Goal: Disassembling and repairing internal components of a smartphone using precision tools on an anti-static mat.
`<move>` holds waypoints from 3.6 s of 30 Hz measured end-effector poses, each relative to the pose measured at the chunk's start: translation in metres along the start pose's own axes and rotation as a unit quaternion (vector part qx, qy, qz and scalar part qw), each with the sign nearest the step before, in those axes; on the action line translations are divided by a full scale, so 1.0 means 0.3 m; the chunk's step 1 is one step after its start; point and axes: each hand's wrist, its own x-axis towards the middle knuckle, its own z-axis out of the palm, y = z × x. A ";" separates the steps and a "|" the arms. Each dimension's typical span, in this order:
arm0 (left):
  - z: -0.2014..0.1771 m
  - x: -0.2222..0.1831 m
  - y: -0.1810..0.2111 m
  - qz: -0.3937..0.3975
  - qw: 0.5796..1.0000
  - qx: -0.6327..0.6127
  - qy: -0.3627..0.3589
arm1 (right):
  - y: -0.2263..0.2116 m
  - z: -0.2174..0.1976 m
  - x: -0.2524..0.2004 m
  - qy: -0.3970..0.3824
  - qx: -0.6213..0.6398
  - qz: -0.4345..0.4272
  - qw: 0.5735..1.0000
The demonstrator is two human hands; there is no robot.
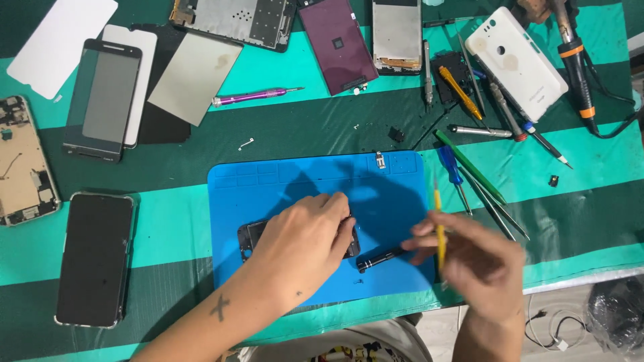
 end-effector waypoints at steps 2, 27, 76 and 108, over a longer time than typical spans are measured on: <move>-0.036 0.002 -0.005 0.000 0.999 -0.044 0.009 | 0.001 0.008 0.021 -0.044 0.047 -0.005 0.998; -0.165 -0.099 0.093 0.018 0.974 -0.204 0.093 | 0.038 0.312 0.008 0.185 0.047 -0.035 0.981; -0.192 -0.072 0.095 0.034 0.924 -0.382 0.007 | -0.075 0.194 -0.124 0.072 -0.113 -0.040 0.990; -0.159 -0.070 0.090 0.054 0.917 -0.394 0.007 | -0.070 0.265 -0.061 0.185 -0.166 -0.047 0.967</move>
